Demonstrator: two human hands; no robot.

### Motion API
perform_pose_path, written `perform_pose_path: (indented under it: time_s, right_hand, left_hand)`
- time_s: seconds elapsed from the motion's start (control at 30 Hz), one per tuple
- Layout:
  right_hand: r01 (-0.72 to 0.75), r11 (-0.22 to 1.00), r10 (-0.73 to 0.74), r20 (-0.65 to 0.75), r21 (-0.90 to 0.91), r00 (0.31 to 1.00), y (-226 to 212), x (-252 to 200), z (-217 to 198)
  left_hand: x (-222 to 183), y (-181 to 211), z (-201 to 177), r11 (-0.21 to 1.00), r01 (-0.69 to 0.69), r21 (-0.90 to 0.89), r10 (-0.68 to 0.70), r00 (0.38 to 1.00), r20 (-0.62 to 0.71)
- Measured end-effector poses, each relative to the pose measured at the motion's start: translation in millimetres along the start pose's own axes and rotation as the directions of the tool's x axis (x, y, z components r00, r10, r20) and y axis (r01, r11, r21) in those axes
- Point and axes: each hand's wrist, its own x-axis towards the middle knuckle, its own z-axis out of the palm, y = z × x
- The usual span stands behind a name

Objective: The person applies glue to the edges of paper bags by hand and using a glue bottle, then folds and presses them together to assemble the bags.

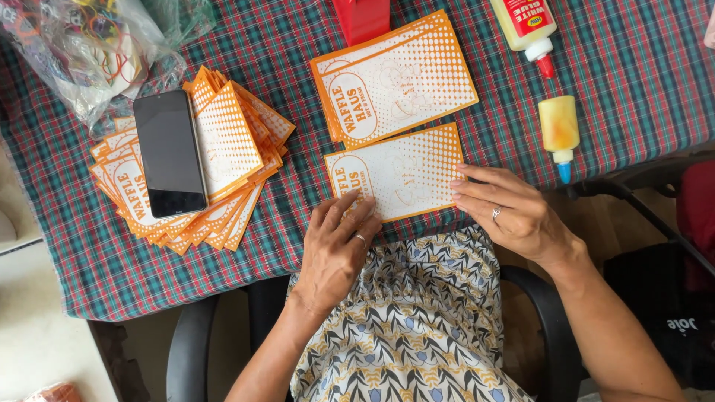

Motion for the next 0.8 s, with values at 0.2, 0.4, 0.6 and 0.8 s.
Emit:
perform_pose_path:
  time_s: [0.2,0.4,0.6,0.8]
  right_hand:
    - [-0.090,0.996,0.088,0.078,0.027,0.993,5,8,-4]
    - [-0.019,0.891,0.233,0.421,-0.453,0.877,24,18,-21]
    - [-0.035,0.892,0.281,0.493,-0.450,0.824,27,21,-25]
    - [-0.026,0.874,0.306,0.509,-0.485,0.805,30,19,-23]
  left_hand:
    - [0,1,0,0.999,0.027,-0.022,-0.027,1.000,-0.005]
    - [-2,-6,-5,0.993,0.061,-0.104,-0.046,0.989,0.141]
    - [22,-13,3,0.960,0.254,-0.113,-0.229,0.953,0.198]
    - [3,-36,13,0.875,0.346,0.338,-0.425,0.883,0.196]
